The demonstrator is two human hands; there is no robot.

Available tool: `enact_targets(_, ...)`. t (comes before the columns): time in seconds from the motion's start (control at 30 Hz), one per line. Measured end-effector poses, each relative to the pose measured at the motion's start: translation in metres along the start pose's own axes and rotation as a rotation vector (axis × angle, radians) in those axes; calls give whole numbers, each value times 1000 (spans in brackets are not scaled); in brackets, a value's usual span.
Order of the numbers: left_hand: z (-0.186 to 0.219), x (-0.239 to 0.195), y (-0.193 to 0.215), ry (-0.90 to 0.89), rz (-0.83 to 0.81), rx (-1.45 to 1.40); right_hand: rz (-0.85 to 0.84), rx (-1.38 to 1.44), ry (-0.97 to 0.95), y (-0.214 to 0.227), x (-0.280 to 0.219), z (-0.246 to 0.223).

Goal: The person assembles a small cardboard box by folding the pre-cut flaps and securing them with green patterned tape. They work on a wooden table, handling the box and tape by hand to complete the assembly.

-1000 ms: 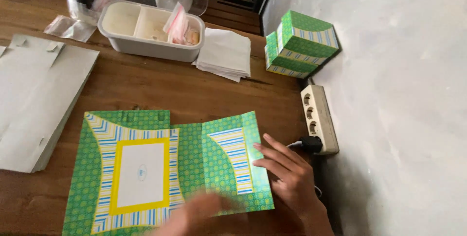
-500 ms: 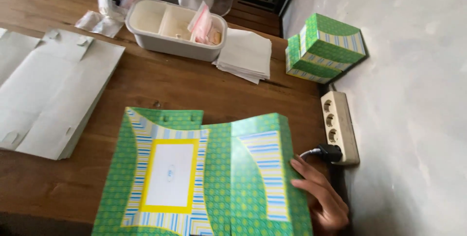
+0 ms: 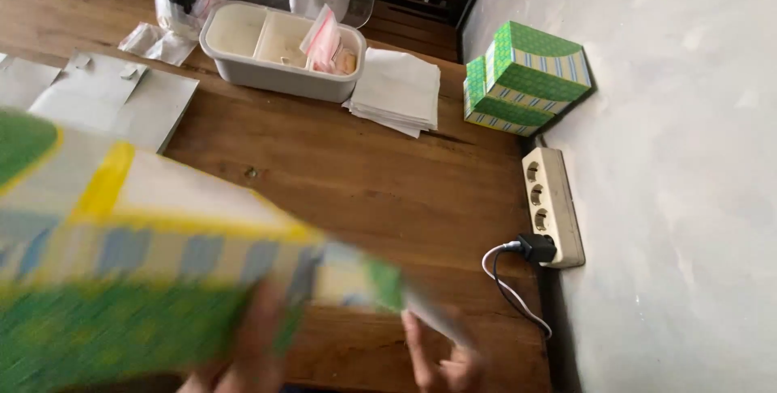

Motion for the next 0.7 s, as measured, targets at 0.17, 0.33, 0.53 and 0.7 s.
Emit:
enact_targets(0.17,-1,119,-78,552,736,-725,177,367,-425,-39,-7,-19)
enact_targets(0.33,-8,196,-103,926,760,-1537,86,366,-531,-51,-2,-33)
enact_targets(0.53,37,225,-155,961,416,-1449,16,519,-724,-58,2,-8)
enact_targets(0.7,69,229,-208,898,144,-1590,-40,469,-808,-52,14,-21)
Point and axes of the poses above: each hand's wrist, its own x-axis towards the middle knuckle, its own y-axis out of the back of the hand, z = x × y, the point moved 1 cm from there along x, towards the middle knuckle, and after that the axes turned 10 degrees about -x, right-handed, at the moved point
